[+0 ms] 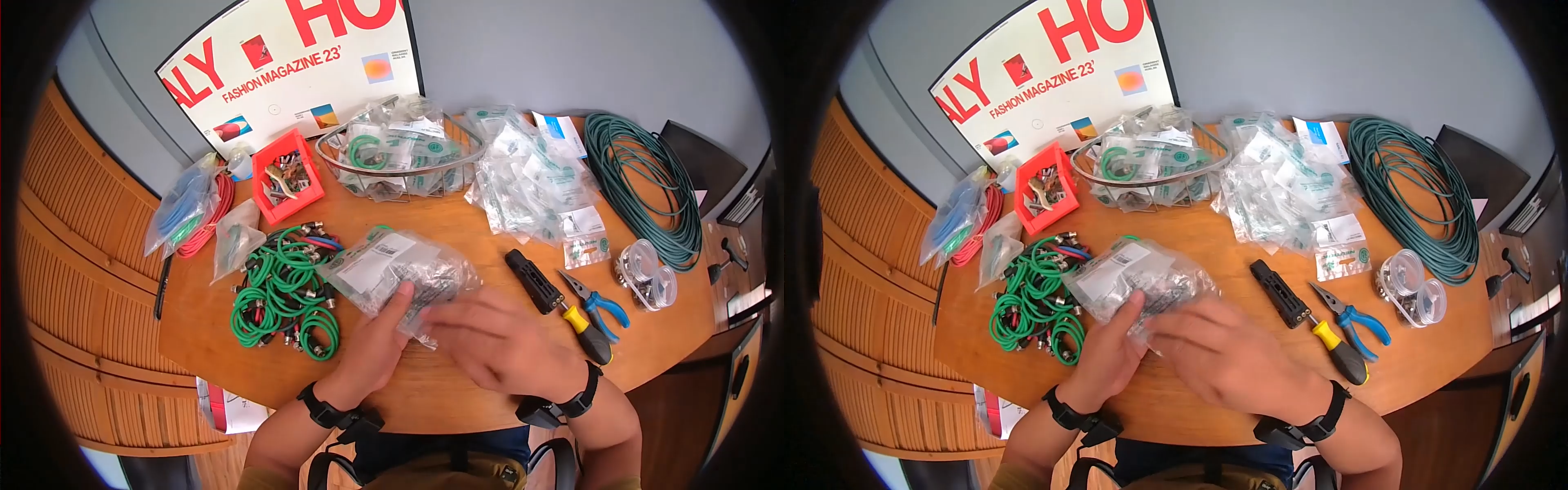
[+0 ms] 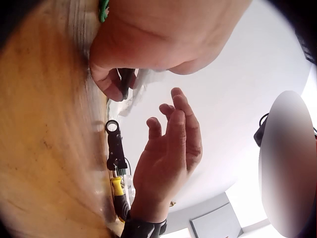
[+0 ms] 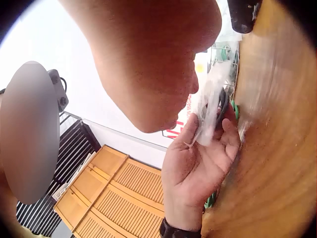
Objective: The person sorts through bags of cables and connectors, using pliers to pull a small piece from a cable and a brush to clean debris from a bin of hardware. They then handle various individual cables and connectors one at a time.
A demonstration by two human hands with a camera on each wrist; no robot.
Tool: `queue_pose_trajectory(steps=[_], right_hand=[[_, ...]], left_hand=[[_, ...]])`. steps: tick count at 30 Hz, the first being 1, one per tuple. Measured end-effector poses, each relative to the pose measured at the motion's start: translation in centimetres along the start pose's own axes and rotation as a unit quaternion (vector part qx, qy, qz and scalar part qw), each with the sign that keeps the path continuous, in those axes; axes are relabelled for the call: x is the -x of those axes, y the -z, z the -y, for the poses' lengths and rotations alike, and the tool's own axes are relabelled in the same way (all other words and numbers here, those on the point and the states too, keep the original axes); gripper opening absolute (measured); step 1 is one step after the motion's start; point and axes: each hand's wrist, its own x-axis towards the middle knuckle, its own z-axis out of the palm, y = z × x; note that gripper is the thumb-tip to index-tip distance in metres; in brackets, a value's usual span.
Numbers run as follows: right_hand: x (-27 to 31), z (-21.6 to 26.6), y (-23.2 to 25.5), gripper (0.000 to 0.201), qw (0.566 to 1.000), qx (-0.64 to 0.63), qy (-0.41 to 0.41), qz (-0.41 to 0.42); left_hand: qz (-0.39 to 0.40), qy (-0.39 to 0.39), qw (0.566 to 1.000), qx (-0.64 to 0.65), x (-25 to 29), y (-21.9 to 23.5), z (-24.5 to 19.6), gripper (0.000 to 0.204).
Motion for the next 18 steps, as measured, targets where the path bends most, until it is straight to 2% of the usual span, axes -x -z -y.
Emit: queue_pose_trajectory(steps=[2,3,6,7,8,9,10,12,13,15,16,18], right_hand=[[-0.1,0.1,0.7,0.032,0.993,-0.022,-0.089,-0.075],[-0.2,0.0,0.7,0.032,0.993,-0.022,-0.089,-0.076],[-0.2,-0.4,0.4,0.043,0.954,0.037,-0.221,-0.198],[-0.1,-0.6,0.2,0.043,0.954,0.038,-0.221,-0.198],[0.1,-0.7,-0.1,0.043,0.922,-0.111,-0.316,-0.194],[0.3,-0.9,-0.3,0.043,0.86,-0.257,-0.401,-0.185],[0.4,-1.2,-0.4,0.043,0.859,-0.256,-0.402,-0.186],[0.5,-1.8,-0.4,0.04,0.794,-0.459,-0.361,-0.167],[0.5,-1.8,-0.1,0.04,0.795,-0.457,-0.362,-0.167],[0.6,-1.6,0.5,0.029,0.835,-0.365,-0.361,-0.198],[0.6,-1.8,0.8,0.029,0.836,-0.365,-0.361,-0.196],[0.5,-2.4,1.7,0.018,0.885,-0.169,-0.296,-0.316]], left_hand=[[-0.025,-0.036,0.999,-0.03,0.1,-0.5,0.0,0.047],[-0.025,-0.036,0.999,-0.03,0.1,-0.5,0.0,0.047],[-0.009,-0.048,0.997,-0.056,0.2,-0.7,-0.1,0.047],[-0.003,-0.051,0.997,-0.054,0.3,-0.9,-0.2,0.048],[0.003,-0.054,0.997,-0.051,0.4,-1.0,-0.3,0.049],[0.004,-0.053,0.997,-0.052,0.5,-1.1,-0.3,0.049],[0.011,-0.055,0.996,-0.062,0.6,-1.2,-0.3,0.049],[0.019,-0.056,0.996,-0.072,0.8,-1.5,-0.2,0.051],[0.008,-0.047,0.997,-0.057,0.8,-1.7,-0.3,0.051],[-0.003,-0.039,0.998,-0.041,0.5,-1.2,-0.1,0.051],[0.015,-0.032,0.998,-0.05,0.2,-0.1,0.1,0.049],[0.03,-0.025,0.998,-0.057,0.2,0.5,0.1,0.047]])
